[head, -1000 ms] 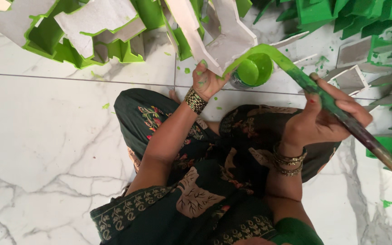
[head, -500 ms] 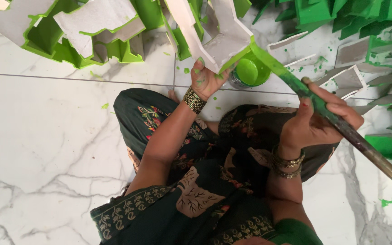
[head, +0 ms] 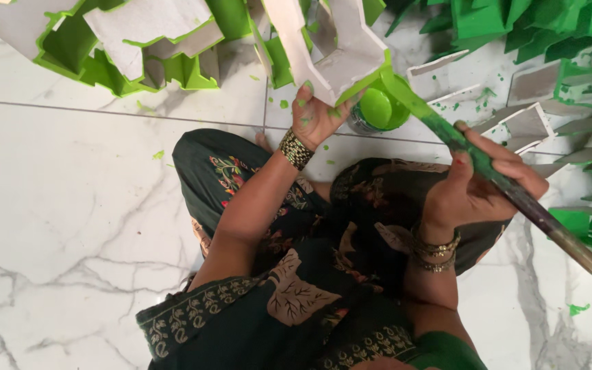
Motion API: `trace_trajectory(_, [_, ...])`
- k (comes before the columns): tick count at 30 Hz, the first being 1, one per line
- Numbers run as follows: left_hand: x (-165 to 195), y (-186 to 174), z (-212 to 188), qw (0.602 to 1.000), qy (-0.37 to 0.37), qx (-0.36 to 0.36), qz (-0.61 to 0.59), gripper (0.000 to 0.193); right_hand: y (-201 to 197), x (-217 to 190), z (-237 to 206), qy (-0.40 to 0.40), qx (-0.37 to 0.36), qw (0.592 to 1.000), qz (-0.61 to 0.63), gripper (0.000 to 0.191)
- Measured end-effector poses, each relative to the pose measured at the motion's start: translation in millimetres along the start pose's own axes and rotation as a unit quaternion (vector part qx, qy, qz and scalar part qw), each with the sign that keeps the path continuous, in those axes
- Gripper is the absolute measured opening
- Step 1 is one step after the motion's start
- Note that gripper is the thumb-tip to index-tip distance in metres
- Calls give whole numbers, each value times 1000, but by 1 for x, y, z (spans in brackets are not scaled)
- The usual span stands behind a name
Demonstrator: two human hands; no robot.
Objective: The person sits on the floor and paints white foam cutout shapes green using a wide brush, dipping the brush into a small green paint container between pieces. They hold each shape in one hand, coat its edges and surfaces, and set finished pieces with a pile of already painted green shapes.
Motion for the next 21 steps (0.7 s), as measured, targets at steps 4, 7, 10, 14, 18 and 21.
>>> trace_trajectory(4, [-1, 4, 2, 1000, 10, 6, 11, 93, -3, -5, -1, -20, 16, 1000, 8, 44])
trace_trajectory(7, [-2, 3, 2, 1000, 3, 7, 18, 93, 0, -4, -1, -29, 27, 999, 8, 43])
trace_trajectory(10, [1, -1, 1, 999, 4, -6, 34, 91, 7, -2, -8, -28, 11, 1000, 5, 42])
trace_trajectory(14, [2, -10, -1, 999, -17, -10, 27, 88, 11, -11, -24, -15, -25, 999, 38, 41])
trace_trajectory(18, [1, -21, -1, 999, -38, -3, 4, 90, 10, -12, -22, -27, -17, 998, 50, 40])
trace_trajectory(21, [0, -27, 1, 999, -3, 33, 15, 92, 15, -7, -20, -55, -11, 996, 75, 41])
Point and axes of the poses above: each hand's wrist, its own z-axis towards the middle knuckle, its own y-axis out of the palm, x = y × z, the point moved 4 cm from there along z, towards the middle knuckle, and after that the axes turned 6 degrees about -y, right-handed, at the moved point
